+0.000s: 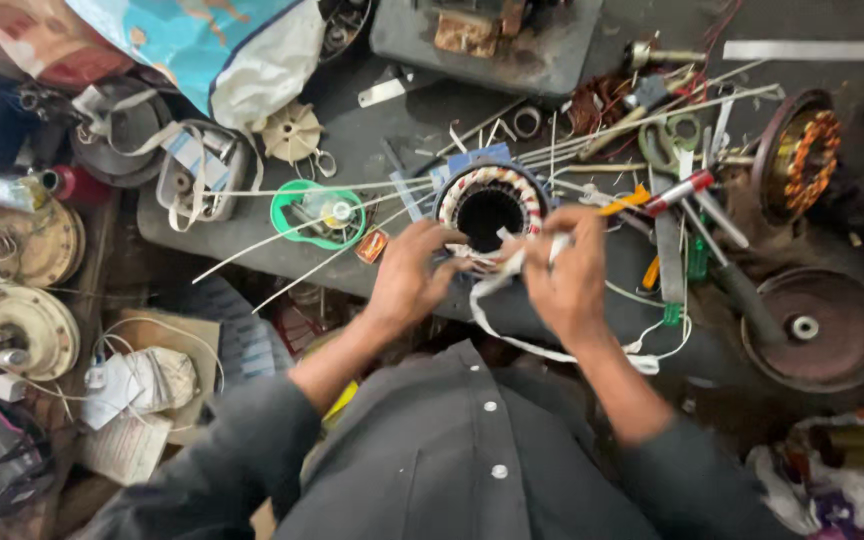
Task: The person is repairing an electric motor stator by inserting white insulating tape into the winding slots. They use a red-handled screwdriver to push the tape into place and their fingers to adjust and secure it.
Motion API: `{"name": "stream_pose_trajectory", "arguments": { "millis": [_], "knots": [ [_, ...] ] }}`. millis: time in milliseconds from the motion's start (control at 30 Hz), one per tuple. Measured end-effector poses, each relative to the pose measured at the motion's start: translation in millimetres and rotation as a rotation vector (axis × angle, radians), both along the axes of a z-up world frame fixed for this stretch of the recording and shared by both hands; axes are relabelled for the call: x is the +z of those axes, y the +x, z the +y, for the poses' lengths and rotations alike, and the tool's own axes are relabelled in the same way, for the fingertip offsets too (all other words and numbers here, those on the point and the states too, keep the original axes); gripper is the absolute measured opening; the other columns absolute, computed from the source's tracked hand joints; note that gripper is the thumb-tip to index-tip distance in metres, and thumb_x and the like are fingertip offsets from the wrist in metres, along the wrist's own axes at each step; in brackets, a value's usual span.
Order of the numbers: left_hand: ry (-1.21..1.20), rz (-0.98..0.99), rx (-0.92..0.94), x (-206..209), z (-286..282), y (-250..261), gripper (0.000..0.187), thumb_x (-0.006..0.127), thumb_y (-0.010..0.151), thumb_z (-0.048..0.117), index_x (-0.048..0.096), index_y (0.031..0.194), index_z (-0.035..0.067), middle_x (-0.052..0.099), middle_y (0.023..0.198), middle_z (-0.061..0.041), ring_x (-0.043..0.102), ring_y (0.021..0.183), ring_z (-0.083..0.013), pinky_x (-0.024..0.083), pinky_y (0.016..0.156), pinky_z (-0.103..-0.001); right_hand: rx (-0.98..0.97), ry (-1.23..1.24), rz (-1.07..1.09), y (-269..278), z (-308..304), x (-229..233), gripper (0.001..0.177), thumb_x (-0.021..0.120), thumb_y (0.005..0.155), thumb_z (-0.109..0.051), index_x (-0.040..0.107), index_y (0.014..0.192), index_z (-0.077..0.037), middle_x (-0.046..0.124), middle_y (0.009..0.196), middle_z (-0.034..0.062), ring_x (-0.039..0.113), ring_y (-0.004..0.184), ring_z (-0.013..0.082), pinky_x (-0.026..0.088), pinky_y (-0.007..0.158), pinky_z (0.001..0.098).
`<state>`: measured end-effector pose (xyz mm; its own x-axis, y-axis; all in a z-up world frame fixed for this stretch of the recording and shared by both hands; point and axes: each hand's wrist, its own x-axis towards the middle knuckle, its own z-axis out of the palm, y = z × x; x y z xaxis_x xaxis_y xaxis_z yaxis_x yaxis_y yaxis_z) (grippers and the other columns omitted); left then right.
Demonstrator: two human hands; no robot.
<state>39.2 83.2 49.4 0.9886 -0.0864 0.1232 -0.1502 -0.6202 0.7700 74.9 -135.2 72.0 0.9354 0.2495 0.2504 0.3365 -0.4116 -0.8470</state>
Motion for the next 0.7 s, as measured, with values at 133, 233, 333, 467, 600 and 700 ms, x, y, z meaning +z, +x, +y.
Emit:
{"name": "stream_pose_trajectory", "arguments": {
  "millis": [133,233,333,467,600,700],
  "knots": [
    [-0.691,0.652,0.303,-18,-11,-47,0.025,0.065,0.096,0.026,0.071,0.111,0.006,0.076,0.105,-0.007,0.071,0.095,-0.0187,0.055,0.082,-0.033,0.389,0.122,0.266,-67,3,10,0.016,0.068,0.084,0.005,0.078,0.09,-0.006,0.073,0.091,0.0081,0.076,0.079,0.0205,0.06,0.072,0.0297],
    [-1.06,1.01,0.372,-19,-14,-63,0.028,0.063,0.096,0.026,0.069,0.111,0.004,0.076,0.101,-0.006,0.071,0.093,-0.0169,0.057,0.082,-0.034,0.408,0.105,0.331,-94,5,0,0.027,0.066,0.075,0.012,0.079,0.093,-0.003,0.073,0.094,0.0103,0.076,0.079,0.0191,0.061,0.07,0.0291],
    [-1.093,1.134,0.406,-13,-14,-53,0.023,0.065,0.094,0.025,0.068,0.106,0.006,0.074,0.097,-0.003,0.069,0.089,-0.015,0.056,0.08,-0.033,0.398,0.123,0.382,-91,1,-7,0.029,0.067,0.073,0.014,0.079,0.092,-0.003,0.076,0.094,0.0086,0.078,0.078,0.0181,0.062,0.07,0.0285],
    [-1.061,1.17,0.424,-9,-16,-50,0.02,0.07,0.091,0.029,0.068,0.098,0.009,0.074,0.091,-0.001,0.066,0.081,-0.0106,0.052,0.074,-0.029,0.455,0.124,0.42,-90,-5,-6,0.029,0.064,0.071,0.014,0.079,0.09,-0.002,0.075,0.09,0.0069,0.077,0.076,0.0175,0.061,0.067,0.0284],
    [-1.01,1.102,0.352,-17,-20,-50,0.017,0.076,0.091,0.025,0.069,0.095,0.01,0.068,0.082,0.001,0.06,0.072,-0.008,0.048,0.068,-0.026,0.323,0.563,0.74,-99,-7,-9,0.02,0.056,0.086,0.009,0.063,0.101,-0.002,0.072,0.086,0.0129,0.07,0.076,0.0218,0.055,0.07,0.0327],
    [-0.96,1.104,0.379,-21,-21,-48,0.015,0.073,0.089,0.025,0.068,0.091,0.011,0.072,0.081,0.001,0.066,0.073,-0.0068,0.048,0.066,-0.024,-0.01,0.874,1.269,-101,-5,-17,0.025,0.058,0.088,-0.003,0.053,0.111,-0.007,0.068,0.072,0.0135,0.064,0.058,0.0179,0.053,0.057,0.0321]
  ]
}}
